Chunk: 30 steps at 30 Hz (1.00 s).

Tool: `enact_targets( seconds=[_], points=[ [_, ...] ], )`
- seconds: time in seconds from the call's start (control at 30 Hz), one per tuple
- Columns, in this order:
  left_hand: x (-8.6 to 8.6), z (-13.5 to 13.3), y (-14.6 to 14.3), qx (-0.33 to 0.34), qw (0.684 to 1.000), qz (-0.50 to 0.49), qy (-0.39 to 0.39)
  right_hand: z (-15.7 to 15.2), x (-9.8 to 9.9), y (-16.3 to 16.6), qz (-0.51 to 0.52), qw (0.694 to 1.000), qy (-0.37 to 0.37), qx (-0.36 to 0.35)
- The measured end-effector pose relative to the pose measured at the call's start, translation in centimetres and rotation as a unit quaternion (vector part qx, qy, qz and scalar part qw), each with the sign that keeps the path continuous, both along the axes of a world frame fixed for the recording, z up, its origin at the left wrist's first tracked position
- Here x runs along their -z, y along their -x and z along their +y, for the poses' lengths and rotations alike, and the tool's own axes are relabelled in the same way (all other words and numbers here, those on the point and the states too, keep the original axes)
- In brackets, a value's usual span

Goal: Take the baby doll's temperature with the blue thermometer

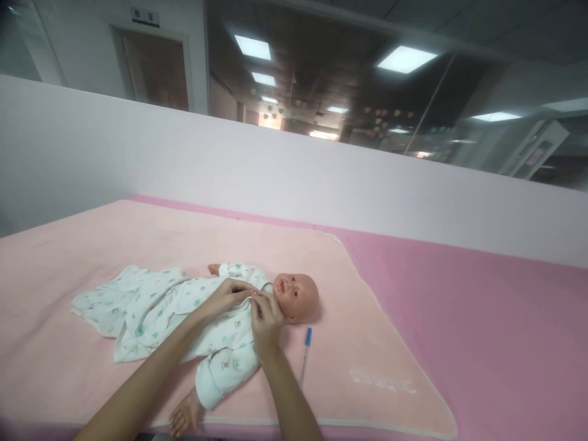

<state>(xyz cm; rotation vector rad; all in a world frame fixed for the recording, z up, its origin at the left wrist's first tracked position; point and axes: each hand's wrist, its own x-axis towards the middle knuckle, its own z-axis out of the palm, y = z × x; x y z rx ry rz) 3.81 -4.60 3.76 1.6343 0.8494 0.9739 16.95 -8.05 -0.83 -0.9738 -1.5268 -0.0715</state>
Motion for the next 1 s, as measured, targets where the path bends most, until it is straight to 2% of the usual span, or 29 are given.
enact_targets(
  seconds=[0.17, 0.3, 0.47, 0.67, 1.0],
  points=[
    [-0.54, -0.43, 0.64, 0.055, 0.997, 0.05, -0.037, -0.06, 0.12, -0.04, 0.001, 0.999, 0.033, 0.0],
    [-0.24, -0.61, 0.31, 0.007, 0.986, 0.126, -0.107, -0.06, 0.02, 0.0, 0.006, 0.997, 0.073, 0.017],
    [0.08, -0.69, -0.08, -0.004, 0.983, 0.136, -0.127, 0.01, -0.14, 0.09, -0.004, 0.997, 0.065, 0.028],
    [0.04, -0.58, 0.25, -0.004, 0.985, 0.144, -0.096, -0.14, -0.29, 0.18, -0.009, 0.997, 0.072, 0.02],
    [-0.17, -0.39, 0.51, 0.052, 0.996, 0.052, -0.039, -0.02, -0.23, 0.19, -0.012, 0.997, 0.074, 0.017]
  ],
)
